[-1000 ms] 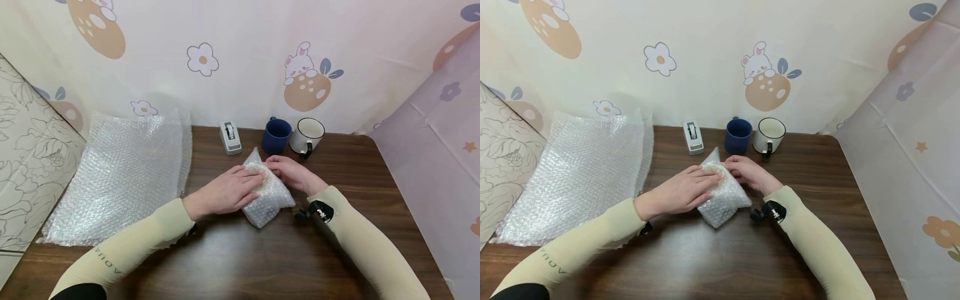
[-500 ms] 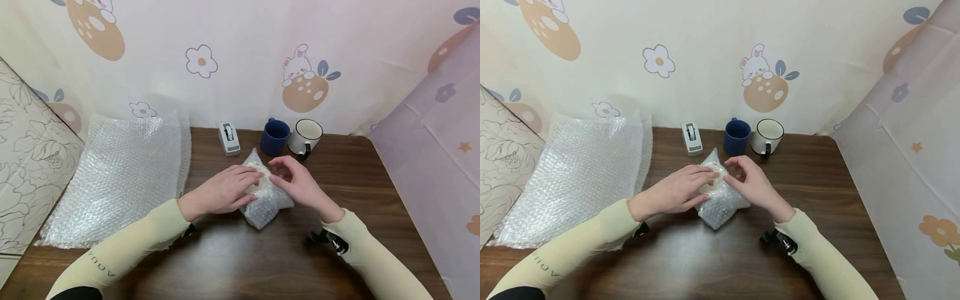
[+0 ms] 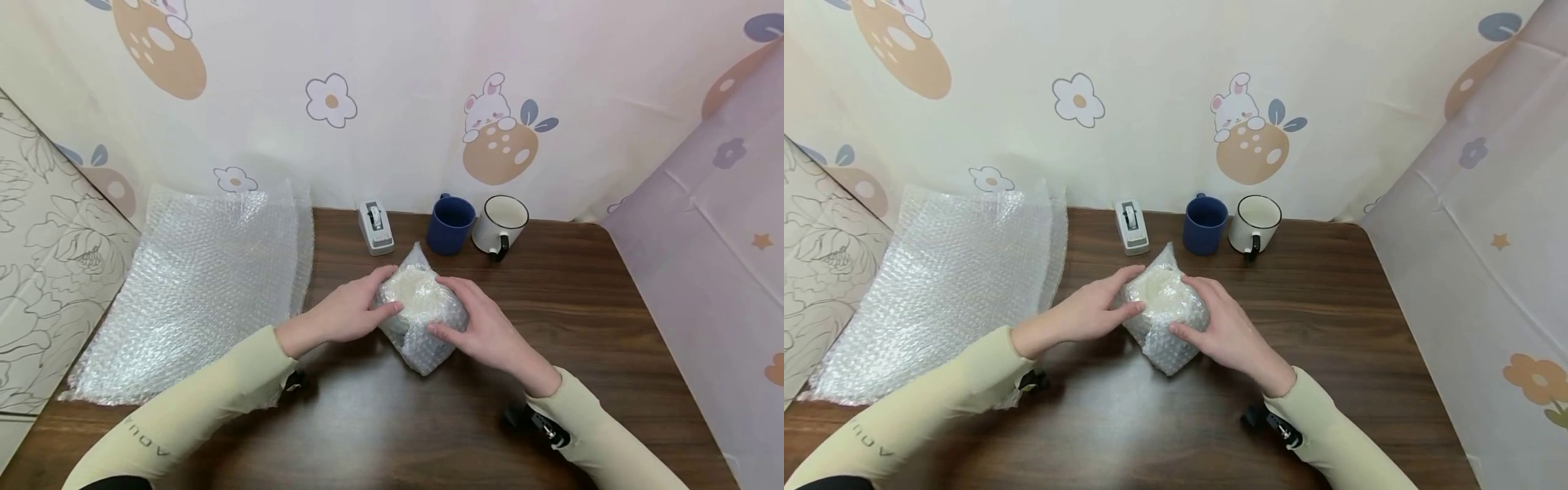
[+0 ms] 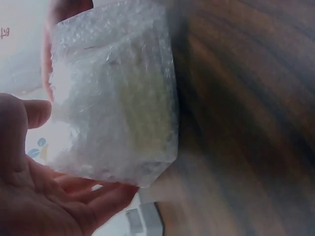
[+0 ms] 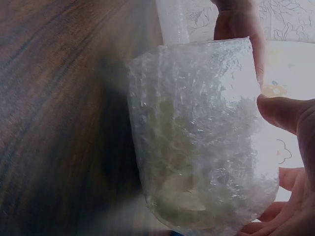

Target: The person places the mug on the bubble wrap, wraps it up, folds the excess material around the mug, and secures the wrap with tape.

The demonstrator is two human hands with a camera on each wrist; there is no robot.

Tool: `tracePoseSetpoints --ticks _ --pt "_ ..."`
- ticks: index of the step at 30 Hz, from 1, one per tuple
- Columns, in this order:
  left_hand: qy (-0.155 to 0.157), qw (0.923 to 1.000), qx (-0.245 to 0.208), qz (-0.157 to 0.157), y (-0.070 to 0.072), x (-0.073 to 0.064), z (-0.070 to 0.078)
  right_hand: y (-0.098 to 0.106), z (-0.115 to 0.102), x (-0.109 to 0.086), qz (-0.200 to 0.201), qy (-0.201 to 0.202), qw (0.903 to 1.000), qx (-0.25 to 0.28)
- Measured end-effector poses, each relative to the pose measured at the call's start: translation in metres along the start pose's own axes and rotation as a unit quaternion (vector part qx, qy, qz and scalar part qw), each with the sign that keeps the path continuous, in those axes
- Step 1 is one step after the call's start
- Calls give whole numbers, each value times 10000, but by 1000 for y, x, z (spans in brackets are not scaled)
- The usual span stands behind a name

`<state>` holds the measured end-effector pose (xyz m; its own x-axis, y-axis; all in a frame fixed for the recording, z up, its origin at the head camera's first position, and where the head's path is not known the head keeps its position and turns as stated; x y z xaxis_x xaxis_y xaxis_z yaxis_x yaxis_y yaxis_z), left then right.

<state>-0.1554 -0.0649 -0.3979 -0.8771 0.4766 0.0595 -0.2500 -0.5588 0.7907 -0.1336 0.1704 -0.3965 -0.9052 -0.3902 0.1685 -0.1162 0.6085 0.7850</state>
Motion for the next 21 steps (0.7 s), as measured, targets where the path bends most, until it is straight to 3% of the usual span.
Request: tracePoseSetpoints --ticks 3,10,21 --pt "150 9994 -309 -100 -4 1 -1 -2 1 -1 -20 -90 9999 57" --pt "-31 9992 -398 70 -17 9 8 8 10 -7 214 -112 9997 -45" --pt "-146 9987 -449 -166 -51 43 41 46 51 -28 321 -169 9993 -124"
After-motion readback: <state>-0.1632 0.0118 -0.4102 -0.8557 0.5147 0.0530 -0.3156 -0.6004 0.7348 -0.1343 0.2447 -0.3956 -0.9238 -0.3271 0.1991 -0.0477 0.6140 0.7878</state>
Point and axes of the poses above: each hand's wrist, its own x-axis towards the middle knuckle, its own y-axis out of the back of the hand, z = x × y, the point moved 3 cm from there along x, towards the middle knuckle, and after that the axes turned 5 degrees about z, right-handed, at the moved point
